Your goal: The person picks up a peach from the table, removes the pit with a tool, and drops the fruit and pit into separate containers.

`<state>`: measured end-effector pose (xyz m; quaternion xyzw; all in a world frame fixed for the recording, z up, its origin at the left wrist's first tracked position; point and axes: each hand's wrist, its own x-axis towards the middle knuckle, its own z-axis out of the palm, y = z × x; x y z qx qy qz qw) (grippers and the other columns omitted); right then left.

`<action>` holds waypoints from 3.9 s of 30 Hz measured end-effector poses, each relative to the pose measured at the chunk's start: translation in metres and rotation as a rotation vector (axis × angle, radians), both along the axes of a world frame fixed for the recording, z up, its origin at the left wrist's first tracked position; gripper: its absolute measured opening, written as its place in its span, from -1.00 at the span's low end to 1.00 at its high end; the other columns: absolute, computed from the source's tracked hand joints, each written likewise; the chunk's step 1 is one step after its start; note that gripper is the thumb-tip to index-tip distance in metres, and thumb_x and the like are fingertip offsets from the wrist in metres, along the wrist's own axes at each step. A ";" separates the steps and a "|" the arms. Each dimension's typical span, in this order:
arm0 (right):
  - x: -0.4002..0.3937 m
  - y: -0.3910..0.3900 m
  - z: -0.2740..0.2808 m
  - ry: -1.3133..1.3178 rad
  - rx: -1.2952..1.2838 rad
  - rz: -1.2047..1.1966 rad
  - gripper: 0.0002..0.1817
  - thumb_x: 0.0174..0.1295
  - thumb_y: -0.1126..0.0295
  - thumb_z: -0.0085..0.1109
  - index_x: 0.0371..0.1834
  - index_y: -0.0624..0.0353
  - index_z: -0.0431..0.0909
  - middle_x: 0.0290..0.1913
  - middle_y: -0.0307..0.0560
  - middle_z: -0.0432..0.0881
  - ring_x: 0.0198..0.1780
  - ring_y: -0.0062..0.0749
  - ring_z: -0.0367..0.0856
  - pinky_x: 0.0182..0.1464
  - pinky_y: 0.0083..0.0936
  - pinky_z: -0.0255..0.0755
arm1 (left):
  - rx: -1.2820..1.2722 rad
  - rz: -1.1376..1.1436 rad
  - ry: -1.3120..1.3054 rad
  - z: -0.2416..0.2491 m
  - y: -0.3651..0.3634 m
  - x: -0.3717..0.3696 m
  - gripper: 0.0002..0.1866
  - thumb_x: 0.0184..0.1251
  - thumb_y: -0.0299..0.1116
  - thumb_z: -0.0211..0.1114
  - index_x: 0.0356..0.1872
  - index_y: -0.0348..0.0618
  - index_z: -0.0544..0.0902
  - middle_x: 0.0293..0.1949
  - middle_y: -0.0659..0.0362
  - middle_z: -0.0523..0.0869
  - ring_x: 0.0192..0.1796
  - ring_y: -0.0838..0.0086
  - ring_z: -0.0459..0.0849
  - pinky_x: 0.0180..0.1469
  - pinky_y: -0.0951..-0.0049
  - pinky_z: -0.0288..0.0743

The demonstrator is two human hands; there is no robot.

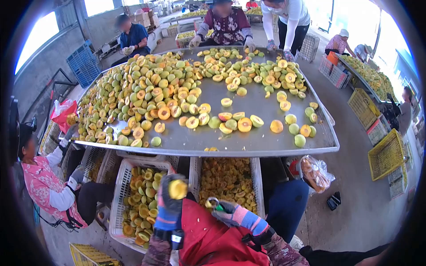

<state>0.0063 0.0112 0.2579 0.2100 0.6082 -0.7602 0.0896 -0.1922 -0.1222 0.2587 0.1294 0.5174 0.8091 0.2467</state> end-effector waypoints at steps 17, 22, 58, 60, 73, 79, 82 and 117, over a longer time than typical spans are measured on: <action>0.040 -0.007 -0.070 0.189 1.013 -0.141 -0.62 0.29 0.27 0.06 0.17 0.03 0.46 0.01 0.00 0.58 -0.08 -0.11 0.60 -0.11 -0.30 0.52 | -1.373 -0.011 0.919 -0.046 0.236 -0.201 -0.37 0.17 -0.01 0.22 0.25 -0.02 0.36 0.12 0.01 0.56 0.16 0.13 0.54 0.18 0.19 0.41; 0.039 0.026 -0.086 -0.119 0.359 -0.479 -0.64 0.24 0.19 0.13 0.07 0.04 0.52 -0.07 0.09 0.61 -0.14 -0.10 0.63 -0.14 -0.26 0.54 | -0.906 -0.067 0.861 -0.098 0.252 -0.198 -0.40 0.06 -0.17 0.38 0.14 -0.11 0.42 0.04 -0.02 0.60 0.08 0.11 0.59 0.15 0.25 0.45; -0.020 -0.021 0.024 0.292 0.952 -0.257 -0.68 0.20 0.41 0.10 -0.02 0.35 0.40 -0.33 0.19 0.58 -0.29 0.13 0.58 -0.29 -0.20 0.48 | 0.168 -0.090 0.117 0.036 0.067 0.068 -0.52 0.45 -0.04 0.02 -0.42 -0.34 0.53 -0.33 0.01 0.62 -0.33 0.29 0.65 -0.32 0.28 0.63; -0.017 -0.014 0.025 0.300 0.877 -0.209 -0.70 0.21 0.43 0.08 -0.03 0.35 0.41 -0.31 0.19 0.58 -0.26 0.13 0.58 -0.25 -0.22 0.48 | 0.125 -0.106 0.175 0.036 0.065 0.068 -0.52 0.45 -0.06 0.04 -0.41 -0.37 0.56 -0.30 0.01 0.63 -0.31 0.32 0.66 -0.31 0.33 0.62; -0.017 -0.010 0.009 0.370 0.554 -0.208 -0.73 0.28 0.42 0.03 -0.03 0.36 0.40 -0.37 -0.01 0.59 -0.34 -0.31 0.57 -0.29 -0.41 0.43 | 0.253 -0.175 0.146 0.028 0.069 0.074 -0.54 0.51 -0.07 -0.11 -0.36 -0.29 0.51 -0.25 -0.02 0.60 -0.28 0.33 0.64 -0.21 0.36 0.55; -0.014 0.004 0.013 0.332 0.421 -0.038 -0.78 0.36 0.35 -0.02 -0.03 0.21 0.46 -0.27 -0.19 0.57 -0.25 -0.54 0.49 -0.22 -0.53 0.41 | 0.212 -0.342 0.277 0.019 0.066 0.065 -0.57 0.51 -0.09 -0.10 -0.38 -0.26 0.51 -0.29 -0.03 0.62 -0.32 0.33 0.64 -0.23 0.38 0.54; -0.011 0.016 0.014 0.287 0.156 0.045 -0.78 0.38 0.29 0.00 -0.05 0.16 0.48 -0.30 -0.32 0.54 -0.28 -0.68 0.46 -0.29 -0.64 0.37 | 0.203 -0.471 0.240 0.021 0.068 0.061 -0.58 0.51 -0.09 -0.11 -0.40 -0.24 0.47 -0.27 -0.03 0.59 -0.25 0.27 0.61 -0.19 0.32 0.53; -0.029 -0.020 0.011 0.446 0.252 -0.299 -0.73 0.22 0.25 0.18 -0.15 0.18 0.43 -0.38 0.06 0.62 -0.36 -0.04 0.62 -0.33 -0.29 0.46 | 0.405 -0.305 -0.532 0.007 0.038 0.017 -0.40 0.38 0.21 -0.12 -0.17 -0.19 0.57 -0.15 0.02 0.62 -0.04 0.17 0.60 -0.02 0.05 0.56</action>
